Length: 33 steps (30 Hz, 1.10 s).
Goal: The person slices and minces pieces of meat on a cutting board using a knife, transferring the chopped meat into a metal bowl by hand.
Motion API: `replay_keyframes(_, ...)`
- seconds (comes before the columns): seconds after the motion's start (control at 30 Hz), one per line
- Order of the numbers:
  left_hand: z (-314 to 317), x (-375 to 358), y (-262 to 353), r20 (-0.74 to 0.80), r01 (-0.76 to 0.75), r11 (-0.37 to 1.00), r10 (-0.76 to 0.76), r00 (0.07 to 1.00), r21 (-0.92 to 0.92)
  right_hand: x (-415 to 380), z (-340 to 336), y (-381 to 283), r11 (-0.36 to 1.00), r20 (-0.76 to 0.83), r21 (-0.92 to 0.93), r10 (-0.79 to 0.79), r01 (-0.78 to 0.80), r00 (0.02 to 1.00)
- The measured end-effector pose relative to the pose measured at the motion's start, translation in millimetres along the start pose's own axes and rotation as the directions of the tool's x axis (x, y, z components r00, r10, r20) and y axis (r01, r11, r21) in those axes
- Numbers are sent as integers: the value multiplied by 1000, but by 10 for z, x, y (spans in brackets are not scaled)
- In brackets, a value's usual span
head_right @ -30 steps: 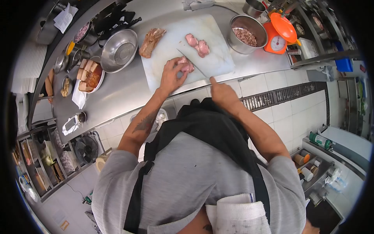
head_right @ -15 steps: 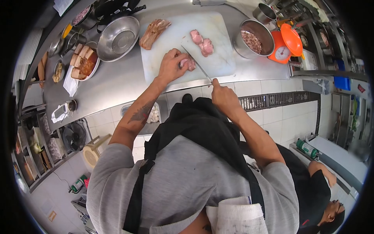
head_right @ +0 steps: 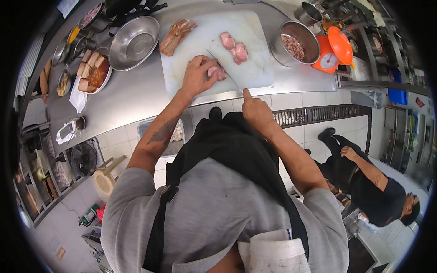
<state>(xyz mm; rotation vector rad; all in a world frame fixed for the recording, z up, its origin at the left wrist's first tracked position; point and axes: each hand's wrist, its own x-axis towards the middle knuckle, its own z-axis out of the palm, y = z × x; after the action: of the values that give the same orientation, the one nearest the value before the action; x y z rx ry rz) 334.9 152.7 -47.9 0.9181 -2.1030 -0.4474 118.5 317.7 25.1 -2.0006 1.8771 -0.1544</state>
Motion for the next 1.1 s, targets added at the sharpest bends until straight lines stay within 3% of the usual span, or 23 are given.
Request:
replay_keyframes(0.2,-18,26,18,34,-7,1000,6,999,20,-331,-694,-319,993,153,-21,118,-116,981)
replay_keyframes(0.3,-15,12,19,41,-20,999,18,999,37,-265,-66,66,999,26,34,-5,4,1000)
replay_keyframes(0.37,-41,0,38,47,0,1000,-2,999,31,-137,49,44,1000,26,24,-14,13,1000)
replay_keyframes(0.57,-42,-28,38,-28,-13,999,12,1000,-51,52,36,16,992,126,11,122,-124,985)
replay_keyframes(0.7,-38,-15,36,49,-32,999,32,998,-8,-103,-491,-148,992,140,18,123,-127,982)
replay_keyframes(0.77,-50,-10,63,64,-19,999,17,998,30,-271,-807,-309,990,265,0,135,-140,955)
replay_keyframes(0.8,-52,-10,72,67,-21,999,19,998,28,-325,-817,-333,986,253,1,160,-166,954)
replay_keyframes(1.0,-43,7,23,78,-56,998,53,996,39,-10,-4,-140,985,108,131,97,-111,989)
replay_keyframes(1.1,-58,-29,69,83,-69,997,67,994,33,73,-37,-169,982,167,95,148,-166,975)
